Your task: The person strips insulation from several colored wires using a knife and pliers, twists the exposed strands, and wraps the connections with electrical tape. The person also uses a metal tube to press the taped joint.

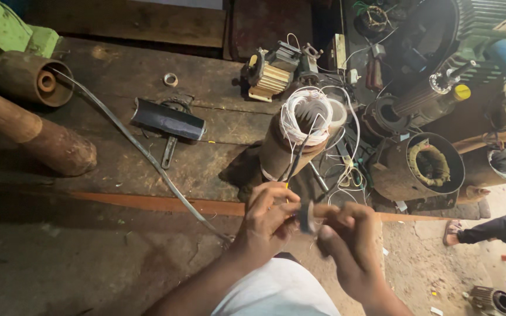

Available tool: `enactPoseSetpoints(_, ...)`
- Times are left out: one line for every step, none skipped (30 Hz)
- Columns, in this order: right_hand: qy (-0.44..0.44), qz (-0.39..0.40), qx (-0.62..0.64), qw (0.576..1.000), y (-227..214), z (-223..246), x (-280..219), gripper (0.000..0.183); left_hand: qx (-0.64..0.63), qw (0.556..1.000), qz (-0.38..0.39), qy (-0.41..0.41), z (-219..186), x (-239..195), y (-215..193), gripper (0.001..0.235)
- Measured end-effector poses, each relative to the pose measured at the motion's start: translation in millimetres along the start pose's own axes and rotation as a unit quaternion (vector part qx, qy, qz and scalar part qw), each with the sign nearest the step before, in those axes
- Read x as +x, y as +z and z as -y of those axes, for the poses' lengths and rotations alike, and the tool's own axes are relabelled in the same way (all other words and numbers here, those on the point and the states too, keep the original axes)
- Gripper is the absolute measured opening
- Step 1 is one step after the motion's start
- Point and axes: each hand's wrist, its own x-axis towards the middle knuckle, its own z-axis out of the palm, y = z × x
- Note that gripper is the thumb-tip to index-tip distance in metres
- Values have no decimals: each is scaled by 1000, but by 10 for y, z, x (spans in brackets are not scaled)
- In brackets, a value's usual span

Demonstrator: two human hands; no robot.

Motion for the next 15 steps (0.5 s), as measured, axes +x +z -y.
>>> enactPoseSetpoints(4, 36, 24, 999, 12, 20, 51, 27, 21, 1000, -10, 8, 24, 20, 20, 30)
enactPoseSetpoints(8, 72, 47, 996, 29, 29, 89, 27, 42, 999, -20, 16, 44, 34, 42, 32)
enactPoseSetpoints(3, 54, 28, 998, 56, 26, 113, 26, 45, 999, -26, 15, 75, 56, 66, 29)
enactPoseSetpoints(-2, 35, 9, 999, 92, 5, 134, 25, 47, 998, -32, 14, 113, 83, 91, 29)
enactPoseSetpoints(-4, 17, -10, 1000, 118, -18, 126, 24, 48, 998, -38, 9, 131, 73, 115, 29)
enactPoseSetpoints(-33, -21, 3, 999, 144, -46, 111, 23, 44, 999, -29, 9, 134, 40, 134, 27)
enactPoseSetpoints(-63, -60, 14, 996, 161, -77, 115, 23, 39, 999, -22, 12, 126, 11, 156, 28)
enactPoseSetpoints(-93, -100, 26, 990, 167, -108, 121, 22, 34, 999, -14, 15, 132, -4, 174, 31)
enactPoseSetpoints(-68, -107, 37, 991, 146, -136, 129, 23, 27, 1000, -6, 3, 145, -16, 195, 33)
enactPoseSetpoints(-42, -114, 47, 991, 118, -167, 146, 24, 20, 1000, 3, -9, 154, -33, 213, 37)
enactPoseSetpoints(-17, -121, 59, 991, 92, -197, 164, 26, 14, 1000, 12, -21, 165, -47, 223, 41)
enactPoseSetpoints(-4, -80, 121, 989, 58, -225, 190, 25, 16, 999, 21, -38, 179, -54, 232, 42)
enactPoseSetpoints(10, -40, 183, 982, 28, -254, 208, 23, 18, 998, 31, -55, 192, -60, 241, 43)
enactPoseSetpoints(24, 0, 244, 969, 0, -275, 214, 23, 19, 996, 42, -72, 199, -63, 250, 46)
enactPoseSetpoints(12, -3, 253, 967, -14, -295, 233, 22, 10, 996, 48, -74, 199, -60, 250, 46)
